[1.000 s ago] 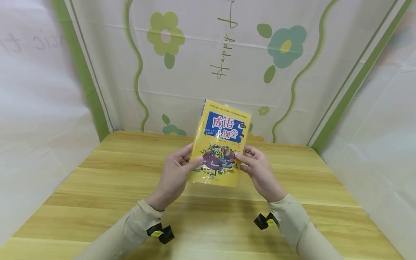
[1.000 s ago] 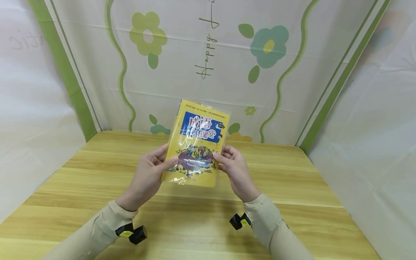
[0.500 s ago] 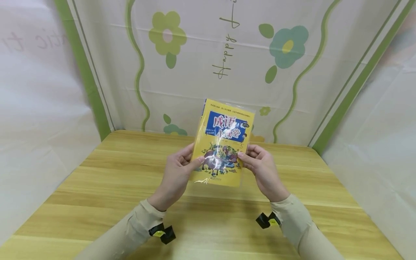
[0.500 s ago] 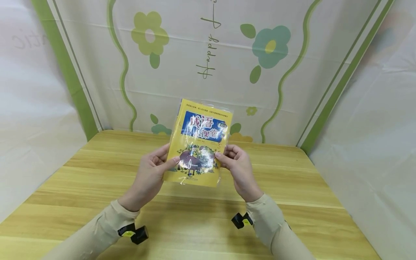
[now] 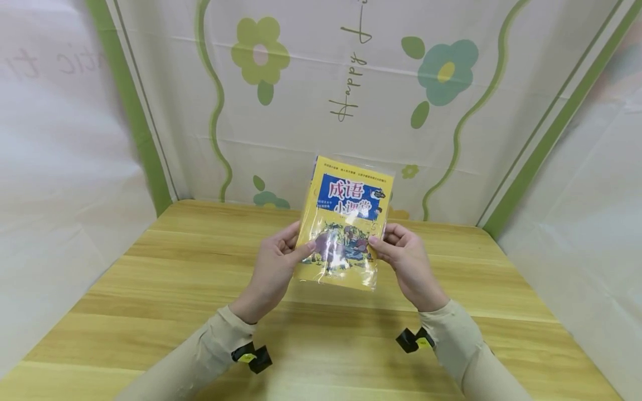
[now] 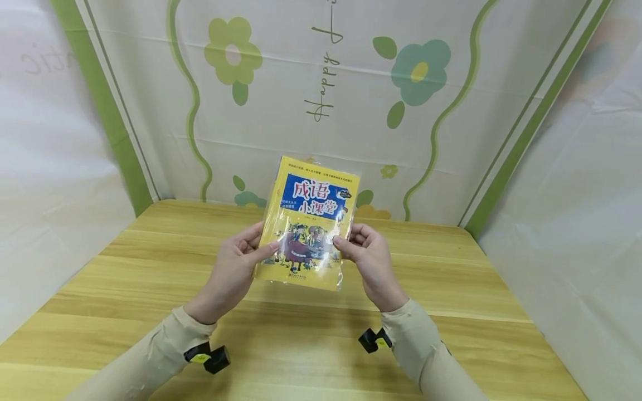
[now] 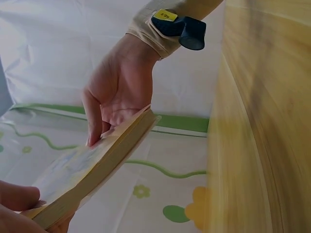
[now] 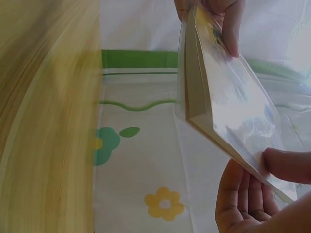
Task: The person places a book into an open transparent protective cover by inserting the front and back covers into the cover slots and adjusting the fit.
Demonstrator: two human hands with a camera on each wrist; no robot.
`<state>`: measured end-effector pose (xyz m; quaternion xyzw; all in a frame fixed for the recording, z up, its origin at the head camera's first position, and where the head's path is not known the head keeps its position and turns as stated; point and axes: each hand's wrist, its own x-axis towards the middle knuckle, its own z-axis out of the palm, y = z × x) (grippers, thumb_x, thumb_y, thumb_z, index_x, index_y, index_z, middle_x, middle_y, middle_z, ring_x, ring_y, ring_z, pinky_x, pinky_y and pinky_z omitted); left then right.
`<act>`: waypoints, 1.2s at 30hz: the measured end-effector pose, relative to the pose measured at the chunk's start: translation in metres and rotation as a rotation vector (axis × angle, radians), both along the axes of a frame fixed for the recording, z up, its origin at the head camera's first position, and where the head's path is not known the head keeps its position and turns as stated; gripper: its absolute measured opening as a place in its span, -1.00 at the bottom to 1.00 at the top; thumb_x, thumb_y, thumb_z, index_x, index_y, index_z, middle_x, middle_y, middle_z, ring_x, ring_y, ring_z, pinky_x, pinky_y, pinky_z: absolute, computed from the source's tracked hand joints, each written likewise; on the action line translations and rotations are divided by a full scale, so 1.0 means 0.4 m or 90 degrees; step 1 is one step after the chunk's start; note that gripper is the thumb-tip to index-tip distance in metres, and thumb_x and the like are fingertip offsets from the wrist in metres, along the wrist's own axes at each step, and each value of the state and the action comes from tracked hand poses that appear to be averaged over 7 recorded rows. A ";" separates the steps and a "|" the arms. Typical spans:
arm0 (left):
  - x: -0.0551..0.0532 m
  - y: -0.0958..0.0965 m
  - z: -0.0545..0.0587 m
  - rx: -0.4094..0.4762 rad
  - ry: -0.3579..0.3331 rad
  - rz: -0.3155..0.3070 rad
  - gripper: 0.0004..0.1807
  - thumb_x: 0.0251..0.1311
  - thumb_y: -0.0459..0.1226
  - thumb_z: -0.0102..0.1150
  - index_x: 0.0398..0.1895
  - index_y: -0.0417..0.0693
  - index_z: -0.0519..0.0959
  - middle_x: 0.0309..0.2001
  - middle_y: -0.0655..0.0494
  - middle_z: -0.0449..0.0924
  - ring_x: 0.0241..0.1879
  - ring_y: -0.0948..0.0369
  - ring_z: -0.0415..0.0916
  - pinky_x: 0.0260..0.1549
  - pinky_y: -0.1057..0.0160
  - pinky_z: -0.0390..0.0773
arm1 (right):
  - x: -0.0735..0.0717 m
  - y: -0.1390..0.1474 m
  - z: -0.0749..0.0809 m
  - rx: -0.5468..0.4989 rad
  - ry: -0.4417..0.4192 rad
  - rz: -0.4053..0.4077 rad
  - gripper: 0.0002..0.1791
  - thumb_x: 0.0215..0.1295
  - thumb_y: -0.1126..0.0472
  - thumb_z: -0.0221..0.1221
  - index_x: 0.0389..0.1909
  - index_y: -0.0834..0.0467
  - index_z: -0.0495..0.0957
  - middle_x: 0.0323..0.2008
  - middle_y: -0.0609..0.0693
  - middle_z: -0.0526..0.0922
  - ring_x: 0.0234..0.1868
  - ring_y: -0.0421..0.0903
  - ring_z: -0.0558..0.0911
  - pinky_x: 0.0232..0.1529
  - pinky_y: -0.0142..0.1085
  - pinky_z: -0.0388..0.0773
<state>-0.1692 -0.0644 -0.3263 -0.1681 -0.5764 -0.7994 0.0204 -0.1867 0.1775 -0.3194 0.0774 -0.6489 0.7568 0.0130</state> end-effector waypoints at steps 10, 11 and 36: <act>0.002 0.008 0.009 -0.027 -0.020 0.009 -0.54 0.32 -0.51 0.11 0.29 -0.25 0.44 0.05 -0.19 0.61 -0.03 -0.04 0.62 -0.08 0.01 0.61 | 0.000 0.010 0.007 0.023 -0.008 0.006 -0.61 0.31 0.35 0.26 0.08 0.43 0.43 -0.23 0.07 0.66 -0.30 -0.13 0.64 -0.22 -0.34 0.61; 0.003 0.008 0.010 -0.029 -0.020 0.009 -0.55 0.33 -0.50 0.10 0.29 -0.25 0.44 0.05 -0.18 0.61 -0.04 -0.04 0.62 -0.08 0.01 0.61 | 0.000 0.011 0.008 0.024 -0.010 0.005 -0.61 0.31 0.35 0.26 0.08 0.43 0.43 -0.23 0.07 0.66 -0.30 -0.13 0.64 -0.23 -0.35 0.61; 0.007 0.031 0.018 -0.063 -0.089 0.057 -0.58 0.34 -0.49 0.10 0.25 -0.18 0.48 -0.01 -0.17 0.58 -0.11 -0.03 0.63 -0.19 0.05 0.67 | -0.004 0.025 0.026 0.046 -0.044 -0.004 -0.66 0.31 0.31 0.27 -0.01 0.40 0.45 -0.30 0.06 0.62 -0.38 -0.15 0.55 -0.30 -0.36 0.57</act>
